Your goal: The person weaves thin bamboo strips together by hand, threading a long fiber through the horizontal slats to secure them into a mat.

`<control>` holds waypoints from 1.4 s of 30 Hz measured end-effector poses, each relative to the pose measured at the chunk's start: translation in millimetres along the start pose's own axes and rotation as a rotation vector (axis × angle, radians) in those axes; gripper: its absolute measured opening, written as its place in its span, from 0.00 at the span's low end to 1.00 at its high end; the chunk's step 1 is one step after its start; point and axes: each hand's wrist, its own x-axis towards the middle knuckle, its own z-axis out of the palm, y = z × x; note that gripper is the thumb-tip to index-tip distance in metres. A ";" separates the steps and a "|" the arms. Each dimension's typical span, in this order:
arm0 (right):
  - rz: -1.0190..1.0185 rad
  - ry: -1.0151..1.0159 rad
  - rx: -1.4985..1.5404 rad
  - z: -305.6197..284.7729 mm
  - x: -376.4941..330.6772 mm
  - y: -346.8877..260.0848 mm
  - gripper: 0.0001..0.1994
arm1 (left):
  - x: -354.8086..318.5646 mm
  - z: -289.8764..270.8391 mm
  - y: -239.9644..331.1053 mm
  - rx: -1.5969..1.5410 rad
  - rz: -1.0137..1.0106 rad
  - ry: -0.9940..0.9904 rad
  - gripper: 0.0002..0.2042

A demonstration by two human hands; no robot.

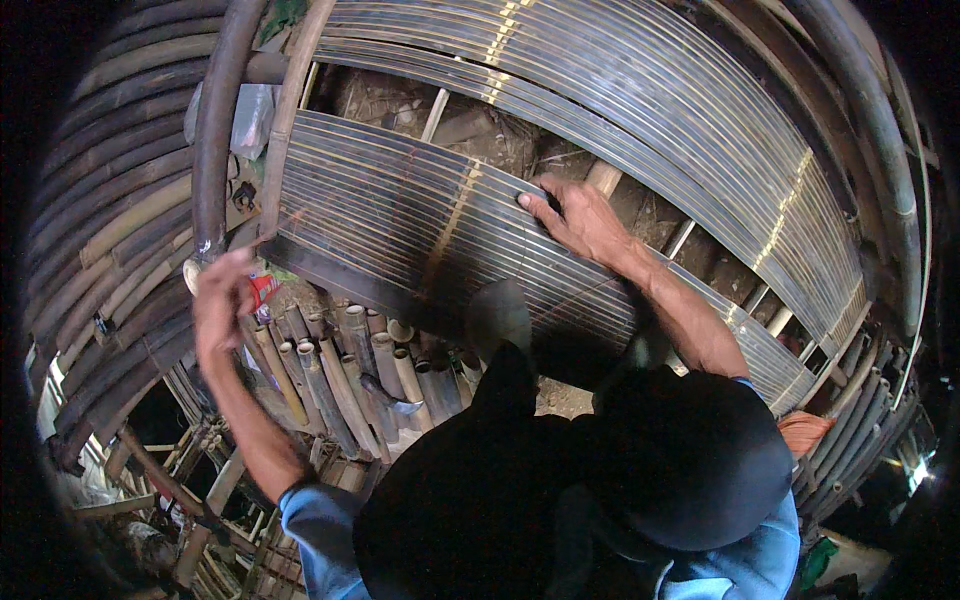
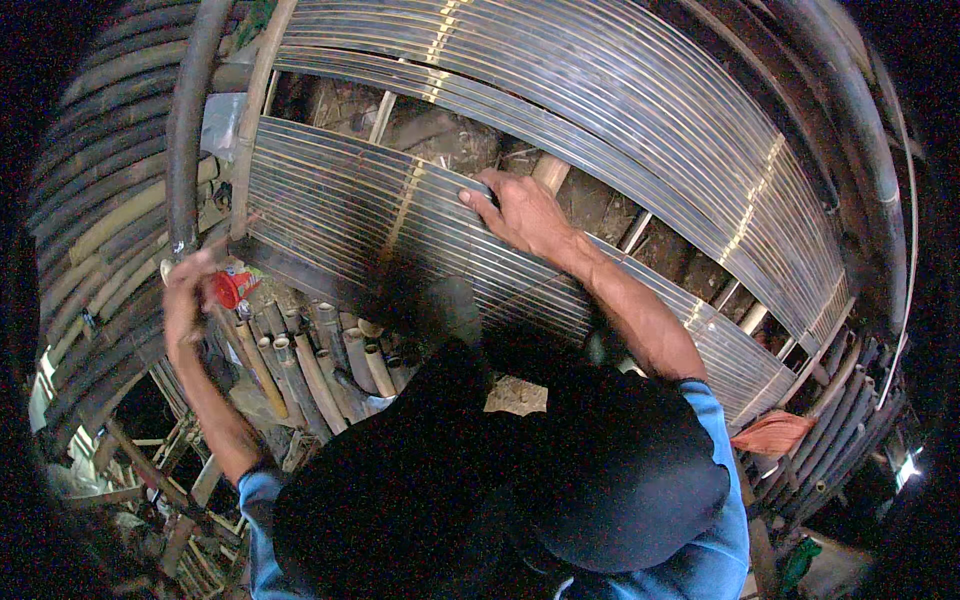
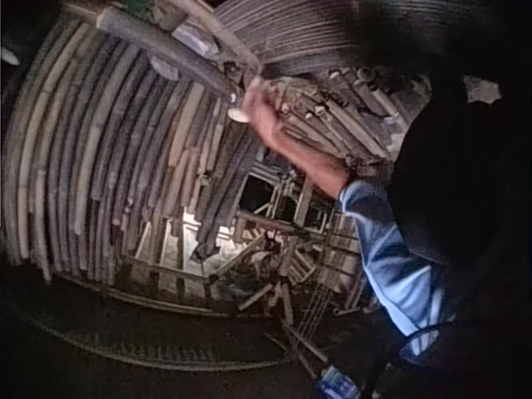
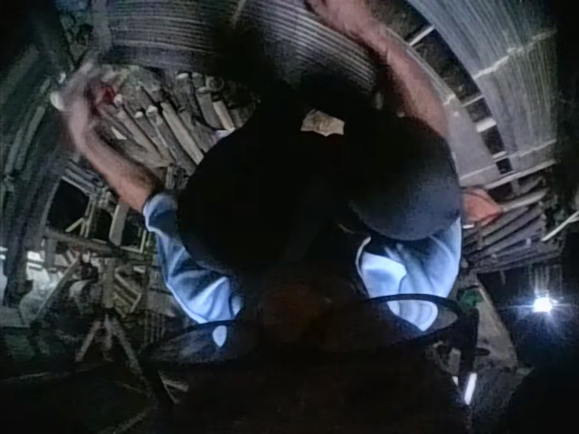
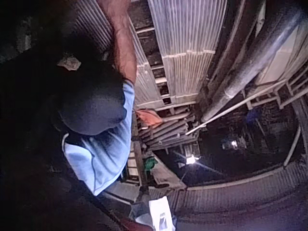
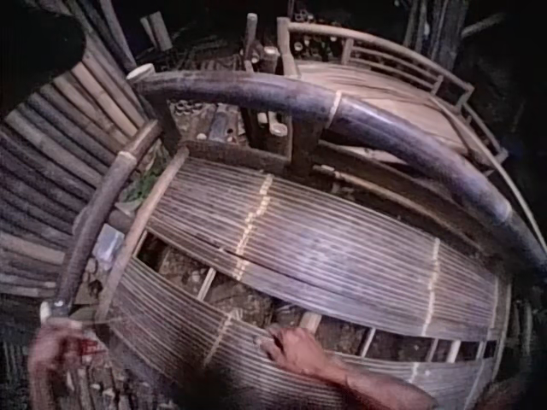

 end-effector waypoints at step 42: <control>-0.138 0.192 0.374 41.3 108.5 -29.6 0.11 | 119.9 193.8 118.0 0.878 0.764 -0.031 0.17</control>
